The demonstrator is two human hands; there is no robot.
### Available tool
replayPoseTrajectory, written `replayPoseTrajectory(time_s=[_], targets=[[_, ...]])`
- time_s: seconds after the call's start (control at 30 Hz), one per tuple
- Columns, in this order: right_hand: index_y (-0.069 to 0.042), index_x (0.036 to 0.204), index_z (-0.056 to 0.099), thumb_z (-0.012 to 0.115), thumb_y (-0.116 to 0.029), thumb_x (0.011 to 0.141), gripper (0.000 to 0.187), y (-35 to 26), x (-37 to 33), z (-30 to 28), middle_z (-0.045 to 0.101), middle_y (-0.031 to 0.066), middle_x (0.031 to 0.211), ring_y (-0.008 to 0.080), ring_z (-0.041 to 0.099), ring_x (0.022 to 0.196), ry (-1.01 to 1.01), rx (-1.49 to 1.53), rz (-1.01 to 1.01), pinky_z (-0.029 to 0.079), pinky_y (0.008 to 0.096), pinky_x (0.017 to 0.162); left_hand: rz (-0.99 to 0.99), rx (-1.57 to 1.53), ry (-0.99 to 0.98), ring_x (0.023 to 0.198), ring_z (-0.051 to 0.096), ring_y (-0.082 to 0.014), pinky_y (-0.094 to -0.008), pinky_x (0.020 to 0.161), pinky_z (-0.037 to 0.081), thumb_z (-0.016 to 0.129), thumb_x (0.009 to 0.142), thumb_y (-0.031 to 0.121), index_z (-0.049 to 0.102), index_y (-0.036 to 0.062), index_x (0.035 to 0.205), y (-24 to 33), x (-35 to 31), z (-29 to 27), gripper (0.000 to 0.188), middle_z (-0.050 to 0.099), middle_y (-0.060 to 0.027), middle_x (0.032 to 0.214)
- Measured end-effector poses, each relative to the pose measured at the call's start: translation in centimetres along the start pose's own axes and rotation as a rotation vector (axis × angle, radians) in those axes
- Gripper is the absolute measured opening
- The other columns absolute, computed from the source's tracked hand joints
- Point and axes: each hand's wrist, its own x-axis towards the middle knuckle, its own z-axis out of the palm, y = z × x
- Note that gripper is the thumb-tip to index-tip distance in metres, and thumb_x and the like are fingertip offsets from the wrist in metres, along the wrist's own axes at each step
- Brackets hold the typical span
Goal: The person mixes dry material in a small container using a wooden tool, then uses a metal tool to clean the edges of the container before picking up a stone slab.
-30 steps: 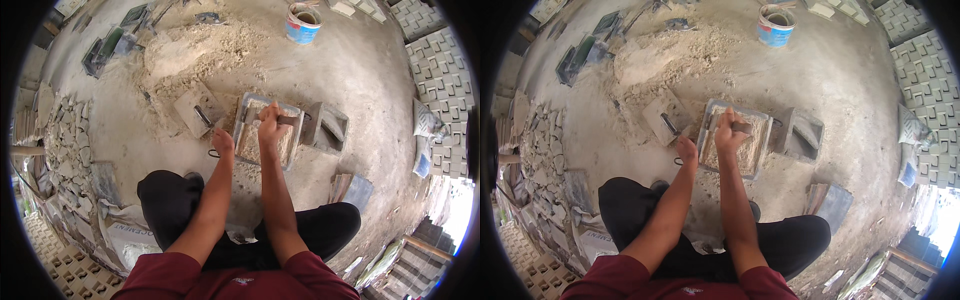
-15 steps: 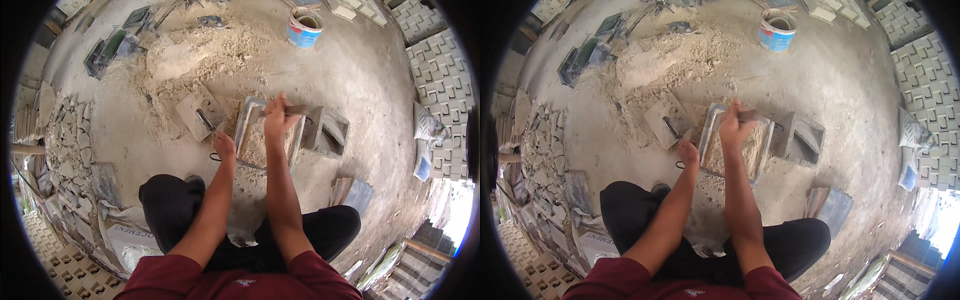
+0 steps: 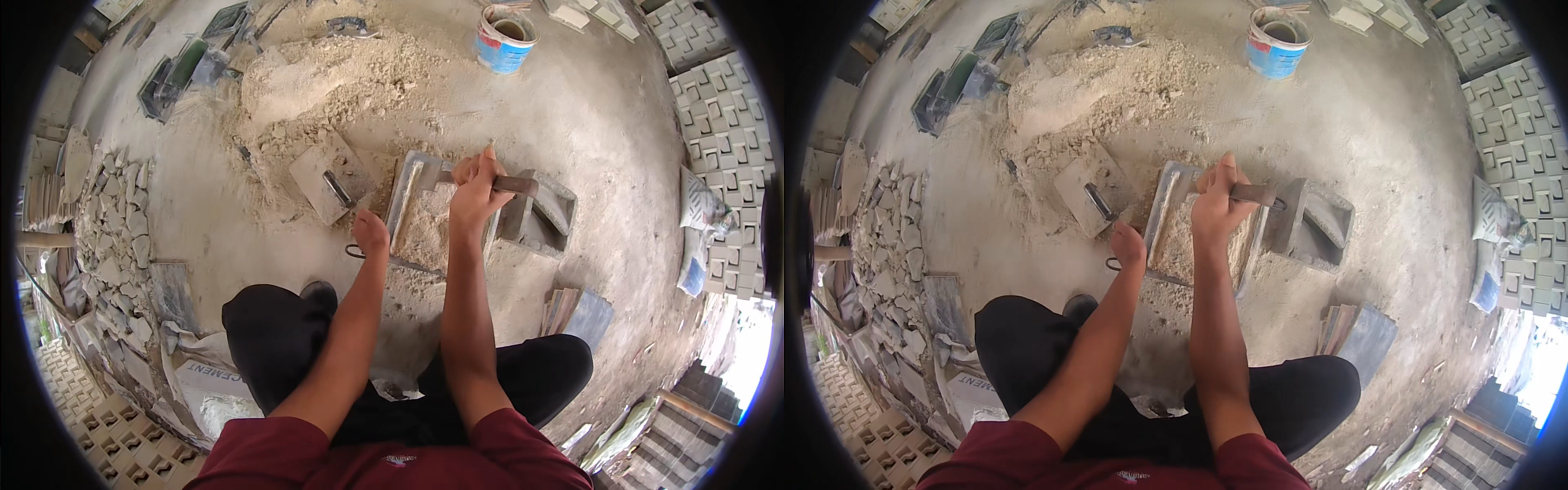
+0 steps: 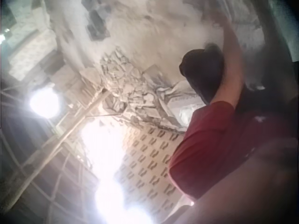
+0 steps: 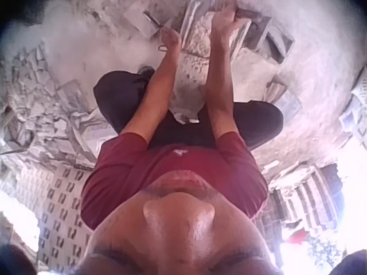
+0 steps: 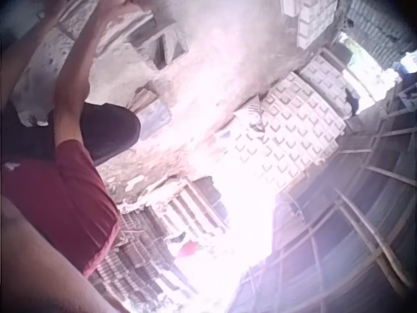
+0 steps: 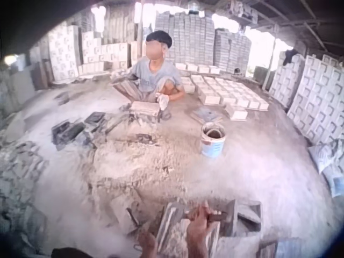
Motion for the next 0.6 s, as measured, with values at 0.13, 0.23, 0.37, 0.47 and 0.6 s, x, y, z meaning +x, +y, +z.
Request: replayPoseTrajectory(time_s=[0.13,0.23,0.37,0.47,0.6], targets=[[-0.01,0.056,0.03,0.045,-0.009,0.094,0.04,4.0,-2.1,-1.4,0.029,-0.0031,0.049,0.0073,0.024,0.042,-0.04,-0.138,0.019,0.019,0.0285,0.04,0.047,0.022,0.008,0.093,0.054,-0.0476,-0.0512,0.081,0.041,0.028,0.09,0.037,0.061,-0.0065,0.085,-0.5,-1.1,0.9,0.055,0.06,-0.0294,0.095],[-0.01,0.056,0.03,0.045,-0.008,0.093,0.04,4.4,-2.1,-1.2,0.03,-0.0032,0.049,0.007,0.024,0.041,-0.072,-0.109,0.005,0.018,0.0271,0.039,0.04,0.078,0.185,0.072,0.058,-0.0411,-0.0465,0.071,0.041,0.031,0.09,0.036,0.058,-0.0098,0.073,-1.2,0.1,0.3,0.056,0.061,-0.026,0.074],[-0.011,0.054,0.029,0.046,-0.009,0.093,0.043,1.1,-0.3,-0.4,0.03,-0.0031,0.047,0.0056,0.024,0.039,-0.006,0.003,0.011,0.017,0.0257,0.037,-0.033,0.043,0.026,0.093,0.054,-0.048,-0.052,0.081,0.04,0.028,0.09,0.038,0.059,-0.0069,0.089,-1.0,0.2,0.1,0.055,0.06,-0.0301,0.096],[-0.01,0.055,0.029,0.045,-0.01,0.094,0.042,2.8,-0.9,-0.7,0.03,-0.002,0.047,0.0068,0.025,0.04,-0.01,-0.075,-0.038,0.019,0.0267,0.038,0.013,0.07,0.024,0.09,0.055,-0.0476,-0.0515,0.079,0.041,0.029,0.091,0.038,0.058,-0.0078,0.085,-0.7,-0.5,0.3,0.055,0.06,-0.0299,0.094],[-0.01,0.056,0.027,0.048,-0.018,0.094,0.045,6.4,-2.6,-2.3,0.03,-0.0028,0.047,0.0053,0.027,0.044,-0.088,-0.393,-0.141,0.019,0.0273,0.04,-0.005,-0.033,0.022,0.078,0.058,-0.0395,-0.0465,0.073,0.042,0.031,0.091,0.036,0.06,-0.0062,0.073,-0.2,-0.5,0.5,0.054,0.062,-0.0233,0.079]])
